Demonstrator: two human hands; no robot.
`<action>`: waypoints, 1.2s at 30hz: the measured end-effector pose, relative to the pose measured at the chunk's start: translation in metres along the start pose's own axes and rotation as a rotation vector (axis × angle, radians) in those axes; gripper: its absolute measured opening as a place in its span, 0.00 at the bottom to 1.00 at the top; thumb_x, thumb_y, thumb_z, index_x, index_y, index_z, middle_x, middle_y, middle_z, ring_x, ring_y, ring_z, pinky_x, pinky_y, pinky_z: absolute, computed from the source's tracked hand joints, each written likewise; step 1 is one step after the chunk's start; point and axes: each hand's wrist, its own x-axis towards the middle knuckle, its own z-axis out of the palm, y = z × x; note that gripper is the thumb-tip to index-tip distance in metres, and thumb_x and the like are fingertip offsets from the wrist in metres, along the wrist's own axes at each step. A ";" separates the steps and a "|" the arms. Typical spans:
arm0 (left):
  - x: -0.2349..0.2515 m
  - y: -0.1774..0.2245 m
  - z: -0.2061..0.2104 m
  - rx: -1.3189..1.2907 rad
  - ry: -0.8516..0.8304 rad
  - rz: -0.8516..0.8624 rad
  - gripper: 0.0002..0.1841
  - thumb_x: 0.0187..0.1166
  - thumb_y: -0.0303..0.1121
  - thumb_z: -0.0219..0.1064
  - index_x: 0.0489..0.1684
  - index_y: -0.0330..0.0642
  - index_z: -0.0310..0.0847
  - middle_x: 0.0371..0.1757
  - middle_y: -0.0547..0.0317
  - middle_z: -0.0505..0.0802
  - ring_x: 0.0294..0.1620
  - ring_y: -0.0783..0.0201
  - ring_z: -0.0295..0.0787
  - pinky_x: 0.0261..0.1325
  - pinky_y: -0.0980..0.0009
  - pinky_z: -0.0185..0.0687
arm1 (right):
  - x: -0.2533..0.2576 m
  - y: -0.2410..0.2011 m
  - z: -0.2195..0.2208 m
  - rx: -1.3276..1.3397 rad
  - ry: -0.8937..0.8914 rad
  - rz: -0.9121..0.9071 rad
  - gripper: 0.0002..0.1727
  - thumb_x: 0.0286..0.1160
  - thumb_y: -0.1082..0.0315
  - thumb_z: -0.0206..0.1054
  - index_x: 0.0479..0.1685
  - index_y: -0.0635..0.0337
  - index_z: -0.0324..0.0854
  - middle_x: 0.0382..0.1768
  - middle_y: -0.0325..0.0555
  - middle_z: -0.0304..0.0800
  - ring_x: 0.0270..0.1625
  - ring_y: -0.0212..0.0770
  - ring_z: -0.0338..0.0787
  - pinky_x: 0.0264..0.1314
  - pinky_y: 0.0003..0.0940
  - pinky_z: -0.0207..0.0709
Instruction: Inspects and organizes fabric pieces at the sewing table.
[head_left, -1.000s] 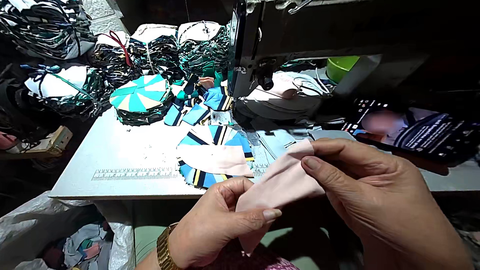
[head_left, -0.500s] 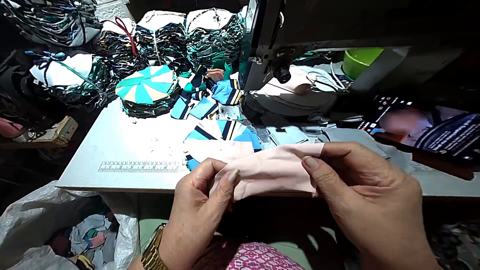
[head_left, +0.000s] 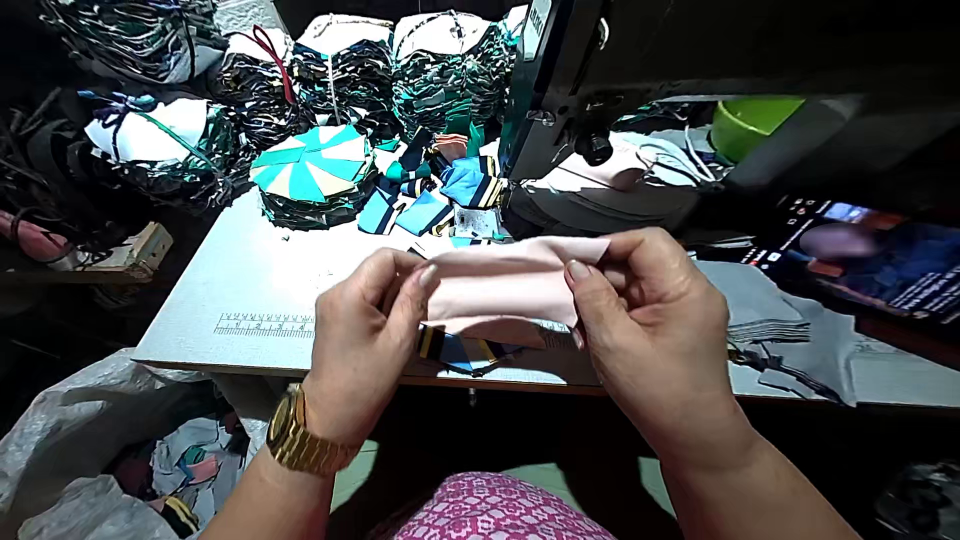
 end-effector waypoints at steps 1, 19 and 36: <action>0.006 -0.004 -0.001 0.010 0.007 0.006 0.06 0.87 0.34 0.64 0.47 0.43 0.84 0.27 0.66 0.87 0.20 0.76 0.77 0.21 0.82 0.72 | 0.005 0.002 0.004 -0.014 0.001 -0.009 0.04 0.85 0.69 0.63 0.50 0.56 0.78 0.33 0.32 0.86 0.25 0.21 0.82 0.25 0.16 0.77; 0.030 -0.045 0.021 0.602 -0.122 -0.091 0.09 0.86 0.40 0.66 0.41 0.45 0.85 0.23 0.59 0.85 0.24 0.58 0.83 0.28 0.56 0.78 | 0.017 0.033 0.033 -0.701 -0.161 0.011 0.07 0.83 0.69 0.61 0.41 0.63 0.79 0.20 0.51 0.80 0.24 0.55 0.86 0.24 0.53 0.75; 0.028 -0.036 0.012 0.612 0.026 0.172 0.11 0.78 0.30 0.70 0.54 0.40 0.87 0.53 0.48 0.88 0.58 0.47 0.84 0.58 0.52 0.81 | 0.017 0.037 0.017 -0.465 -0.009 -0.019 0.20 0.76 0.76 0.64 0.68 0.66 0.76 0.38 0.54 0.83 0.29 0.45 0.81 0.31 0.42 0.78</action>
